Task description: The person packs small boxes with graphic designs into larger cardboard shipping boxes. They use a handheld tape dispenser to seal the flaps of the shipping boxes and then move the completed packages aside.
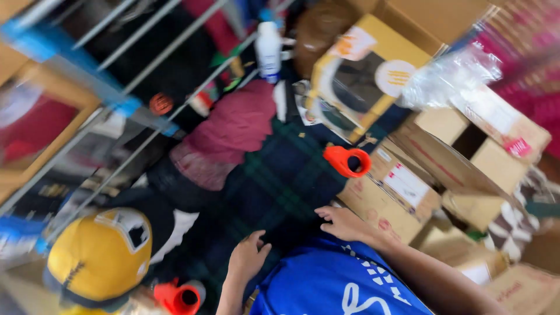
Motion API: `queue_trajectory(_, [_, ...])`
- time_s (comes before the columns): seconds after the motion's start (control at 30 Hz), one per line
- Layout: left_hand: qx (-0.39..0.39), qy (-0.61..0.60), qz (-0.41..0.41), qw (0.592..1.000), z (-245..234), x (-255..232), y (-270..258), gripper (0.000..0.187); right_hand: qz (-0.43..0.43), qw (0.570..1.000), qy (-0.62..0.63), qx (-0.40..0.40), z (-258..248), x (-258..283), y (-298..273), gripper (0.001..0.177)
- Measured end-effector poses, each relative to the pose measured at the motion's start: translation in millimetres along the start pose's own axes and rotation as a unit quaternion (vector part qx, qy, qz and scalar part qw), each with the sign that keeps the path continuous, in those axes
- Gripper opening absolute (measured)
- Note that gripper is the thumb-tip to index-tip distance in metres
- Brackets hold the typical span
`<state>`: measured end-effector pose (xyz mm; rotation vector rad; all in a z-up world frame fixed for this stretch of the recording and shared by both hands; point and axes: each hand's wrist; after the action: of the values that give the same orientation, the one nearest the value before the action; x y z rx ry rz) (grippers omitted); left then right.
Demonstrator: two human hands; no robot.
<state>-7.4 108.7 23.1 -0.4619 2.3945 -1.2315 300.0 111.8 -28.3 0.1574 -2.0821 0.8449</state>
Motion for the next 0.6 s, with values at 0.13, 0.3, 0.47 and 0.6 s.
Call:
queue_trajectory(0.13, [0.015,0.031,0.085,0.996,22,-41,32,0.050,0.050,0.988,0.079,-0.123,5,-65,-43,0.054])
queue_trajectory(0.3, [0.116,0.063,0.228,0.965,69,-97,53,0.059,0.218,0.942,0.107,-0.234,-13,-60,-96,0.028])
queue_trajectory(0.47, [0.183,0.154,0.222,0.945,88,-190,37,0.074,0.256,0.839,0.252,-0.409,38,-167,-111,0.052])
queue_trajectory(0.6, [0.196,0.163,0.229,0.940,104,-254,29,0.082,0.365,0.729,0.316,-0.485,35,-179,-117,0.084])
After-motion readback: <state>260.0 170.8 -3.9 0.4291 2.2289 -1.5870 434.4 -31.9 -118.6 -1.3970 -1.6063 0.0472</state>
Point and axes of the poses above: each hand's wrist, its own y-axis towards the middle knuckle, its own z-axis out of the palm, x = y × z, and after that the axes turned 14 degrees about -z, right-handed
